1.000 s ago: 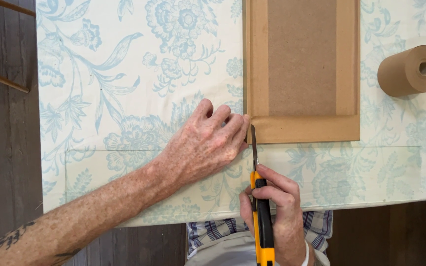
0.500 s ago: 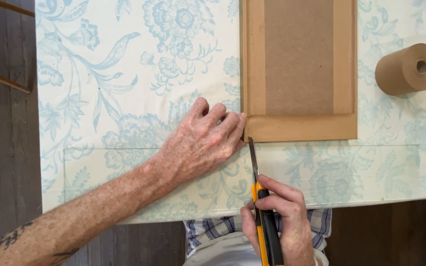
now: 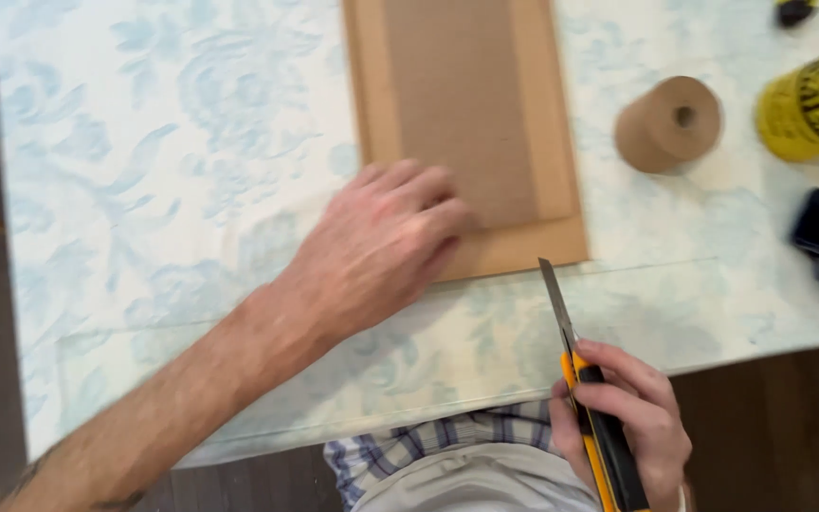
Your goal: Applying water-activated paper tape to the back of a picture frame to seal the edges.
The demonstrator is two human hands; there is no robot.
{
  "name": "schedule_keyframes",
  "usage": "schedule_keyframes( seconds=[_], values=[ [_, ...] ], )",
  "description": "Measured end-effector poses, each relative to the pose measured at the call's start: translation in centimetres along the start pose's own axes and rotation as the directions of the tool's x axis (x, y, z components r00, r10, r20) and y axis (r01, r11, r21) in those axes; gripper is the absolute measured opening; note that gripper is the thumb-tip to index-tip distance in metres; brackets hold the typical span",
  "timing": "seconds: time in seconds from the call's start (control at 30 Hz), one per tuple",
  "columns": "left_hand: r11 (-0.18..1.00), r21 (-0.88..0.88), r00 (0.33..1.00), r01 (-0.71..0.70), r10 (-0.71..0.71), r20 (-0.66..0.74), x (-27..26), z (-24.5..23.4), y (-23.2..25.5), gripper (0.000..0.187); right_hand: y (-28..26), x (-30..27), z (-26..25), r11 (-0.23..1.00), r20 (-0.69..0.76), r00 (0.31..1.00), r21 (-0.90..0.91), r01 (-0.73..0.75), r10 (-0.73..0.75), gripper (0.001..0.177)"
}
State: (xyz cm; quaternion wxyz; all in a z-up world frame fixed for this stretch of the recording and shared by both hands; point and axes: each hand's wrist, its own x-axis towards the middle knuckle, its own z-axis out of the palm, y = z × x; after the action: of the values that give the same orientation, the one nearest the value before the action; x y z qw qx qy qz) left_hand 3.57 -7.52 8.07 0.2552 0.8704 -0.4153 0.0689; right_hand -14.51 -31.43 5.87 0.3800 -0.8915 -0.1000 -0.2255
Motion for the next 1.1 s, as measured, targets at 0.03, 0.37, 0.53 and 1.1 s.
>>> schedule_keyframes(
  seconds=[0.03, 0.37, 0.53, 1.1],
  values=[
    [1.0, -0.004, 1.0, -0.016, 0.016, 0.003, 2.7, 0.9, 0.4, 0.01, 0.5, 0.0, -0.7, 1.0, -0.012, 1.0, -0.009, -0.007, 0.007, 0.028],
    [0.971, 0.065, 0.719, -0.229, 0.124, 0.684, 19.5, 7.6, 2.9, 0.008, 4.1, 2.0, -4.2, 0.988, 0.201, 0.972, -0.073, 0.139, -0.122, 0.02],
    [0.953, 0.156, 0.583, -0.259, 0.025, 0.812, 22.1, 9.9, 3.4, 0.012, 6.3, 2.7, -4.2, 0.976, 0.209, 0.953, 0.039, 0.215, -0.218, 0.023],
    [0.838, 0.451, 0.349, -0.307, -0.342, 0.873, 25.6, 11.4, 8.7, 0.008, 9.8, 4.5, -3.1, 0.968, 0.264, 0.931, 0.097, 0.233, -0.251, 0.032]
  ],
)
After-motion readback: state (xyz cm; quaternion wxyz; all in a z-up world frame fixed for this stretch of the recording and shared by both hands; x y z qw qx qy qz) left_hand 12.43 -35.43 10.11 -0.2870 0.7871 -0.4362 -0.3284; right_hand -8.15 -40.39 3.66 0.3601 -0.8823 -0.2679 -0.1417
